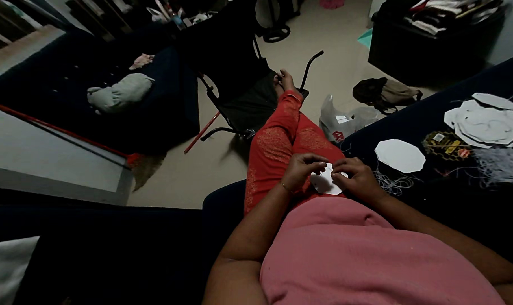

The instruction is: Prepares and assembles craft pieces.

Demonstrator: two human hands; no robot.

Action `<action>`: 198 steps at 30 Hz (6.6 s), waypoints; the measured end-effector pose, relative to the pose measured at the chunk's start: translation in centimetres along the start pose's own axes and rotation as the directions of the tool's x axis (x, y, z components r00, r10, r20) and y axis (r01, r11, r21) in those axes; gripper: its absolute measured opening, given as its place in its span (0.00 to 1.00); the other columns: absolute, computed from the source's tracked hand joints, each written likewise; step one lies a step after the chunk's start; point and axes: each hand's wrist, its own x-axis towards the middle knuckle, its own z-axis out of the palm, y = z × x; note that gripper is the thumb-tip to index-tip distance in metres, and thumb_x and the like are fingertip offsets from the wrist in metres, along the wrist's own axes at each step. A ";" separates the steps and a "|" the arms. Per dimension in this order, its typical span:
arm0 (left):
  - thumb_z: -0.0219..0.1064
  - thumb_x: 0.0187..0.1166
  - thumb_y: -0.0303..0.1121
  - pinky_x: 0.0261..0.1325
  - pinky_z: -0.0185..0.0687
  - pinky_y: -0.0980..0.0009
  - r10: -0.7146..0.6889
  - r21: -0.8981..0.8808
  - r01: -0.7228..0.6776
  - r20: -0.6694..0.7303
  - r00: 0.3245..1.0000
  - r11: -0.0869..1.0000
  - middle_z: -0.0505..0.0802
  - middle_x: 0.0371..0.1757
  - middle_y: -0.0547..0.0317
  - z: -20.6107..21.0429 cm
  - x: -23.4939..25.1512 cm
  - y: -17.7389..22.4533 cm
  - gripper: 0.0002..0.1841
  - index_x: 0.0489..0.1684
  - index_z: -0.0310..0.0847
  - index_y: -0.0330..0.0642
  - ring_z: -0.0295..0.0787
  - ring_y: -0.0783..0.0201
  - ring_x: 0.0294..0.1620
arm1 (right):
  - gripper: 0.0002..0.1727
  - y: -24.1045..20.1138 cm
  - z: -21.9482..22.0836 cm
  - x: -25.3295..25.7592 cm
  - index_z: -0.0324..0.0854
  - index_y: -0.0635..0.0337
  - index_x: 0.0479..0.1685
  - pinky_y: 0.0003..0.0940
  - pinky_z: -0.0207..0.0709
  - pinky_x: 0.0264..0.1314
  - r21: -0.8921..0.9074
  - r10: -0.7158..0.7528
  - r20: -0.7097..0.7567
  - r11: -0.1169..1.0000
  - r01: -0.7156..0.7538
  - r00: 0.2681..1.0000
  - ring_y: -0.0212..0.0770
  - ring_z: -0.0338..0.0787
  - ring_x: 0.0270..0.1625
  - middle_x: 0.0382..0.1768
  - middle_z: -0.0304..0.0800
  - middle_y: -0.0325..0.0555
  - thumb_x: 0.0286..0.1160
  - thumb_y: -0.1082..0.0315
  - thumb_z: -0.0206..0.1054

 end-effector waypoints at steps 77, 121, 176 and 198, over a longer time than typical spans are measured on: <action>0.75 0.70 0.22 0.41 0.82 0.74 -0.175 0.377 0.140 0.060 0.983 0.916 0.89 0.37 0.55 0.9 1.1 -0.9 0.10 0.44 0.83 0.28 0.83 0.72 0.33 | 0.13 -0.4 0.6 -0.4 0.93 0.56 0.38 0.65 0.67 0.66 -0.119 -0.049 -0.104 0.992 0.036 0.993 0.52 0.88 0.60 0.48 0.95 0.45 0.78 0.59 0.66; 0.67 0.78 0.23 0.46 0.86 0.74 0.039 0.130 -0.049 0.082 0.996 0.990 0.91 0.35 0.60 1.1 0.8 -1.9 0.06 0.43 0.86 0.28 0.87 0.74 0.35 | 0.13 -0.6 0.7 -0.6 0.93 0.56 0.38 0.62 0.67 0.68 -0.110 -0.081 -0.153 0.992 0.065 0.985 0.50 0.88 0.59 0.47 0.95 0.45 0.79 0.60 0.65; 0.64 0.83 0.24 0.39 0.77 0.80 -0.018 0.053 0.024 -0.110 0.994 0.998 0.94 0.42 0.58 1.2 0.8 -1.7 0.08 0.48 0.87 0.29 0.81 0.79 0.32 | 0.07 -2.0 -0.5 0.4 0.85 0.74 0.41 0.55 0.86 0.49 -0.178 -0.164 0.085 0.968 0.177 0.983 0.60 0.92 0.45 0.42 0.89 0.65 0.68 0.78 0.65; 0.65 0.83 0.27 0.47 0.82 0.75 -0.022 0.284 0.019 0.008 1.000 0.959 0.89 0.36 0.56 1.9 1.0 -1.8 0.09 0.45 0.84 0.27 0.83 0.74 0.35 | 0.11 -0.3 0.5 0.9 0.81 0.68 0.47 0.30 0.85 0.48 0.148 -0.100 -0.157 0.981 0.123 0.983 0.32 0.89 0.39 0.38 0.91 0.46 0.70 0.71 0.70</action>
